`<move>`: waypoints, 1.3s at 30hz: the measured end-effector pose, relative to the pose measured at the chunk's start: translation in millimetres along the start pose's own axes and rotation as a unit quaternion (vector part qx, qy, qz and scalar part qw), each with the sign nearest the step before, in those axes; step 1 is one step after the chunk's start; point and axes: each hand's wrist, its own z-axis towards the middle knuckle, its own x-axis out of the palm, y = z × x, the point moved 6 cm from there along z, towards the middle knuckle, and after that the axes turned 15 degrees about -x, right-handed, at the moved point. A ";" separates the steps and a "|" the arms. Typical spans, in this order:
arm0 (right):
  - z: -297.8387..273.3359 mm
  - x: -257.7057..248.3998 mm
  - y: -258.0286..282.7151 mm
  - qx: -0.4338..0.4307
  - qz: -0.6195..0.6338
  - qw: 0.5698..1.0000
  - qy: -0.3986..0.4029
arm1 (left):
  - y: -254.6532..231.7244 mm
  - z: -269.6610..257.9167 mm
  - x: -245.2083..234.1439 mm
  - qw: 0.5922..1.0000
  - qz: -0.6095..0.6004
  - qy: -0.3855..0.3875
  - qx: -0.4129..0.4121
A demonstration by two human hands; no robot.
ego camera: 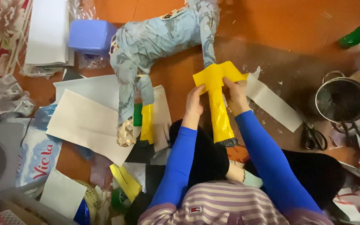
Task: Applying yellow and white paper strips to a giraffe-shaped paper-mache structure using paste and a brush.
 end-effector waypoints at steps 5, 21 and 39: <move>-29.3 16.8 42.9 -0.199 -0.089 0.971 -0.102 | 29.3 49.6 -11.8 0.997 -0.030 -0.072 -0.008; -2.8 -1.4 11.2 -0.243 -0.146 0.953 -0.107 | -20.4 9.2 40.4 0.914 0.382 -0.045 0.127; -2.1 -15.1 4.1 -0.216 -0.081 0.969 -0.089 | -40.3 -30.0 66.3 0.961 0.264 -0.022 0.074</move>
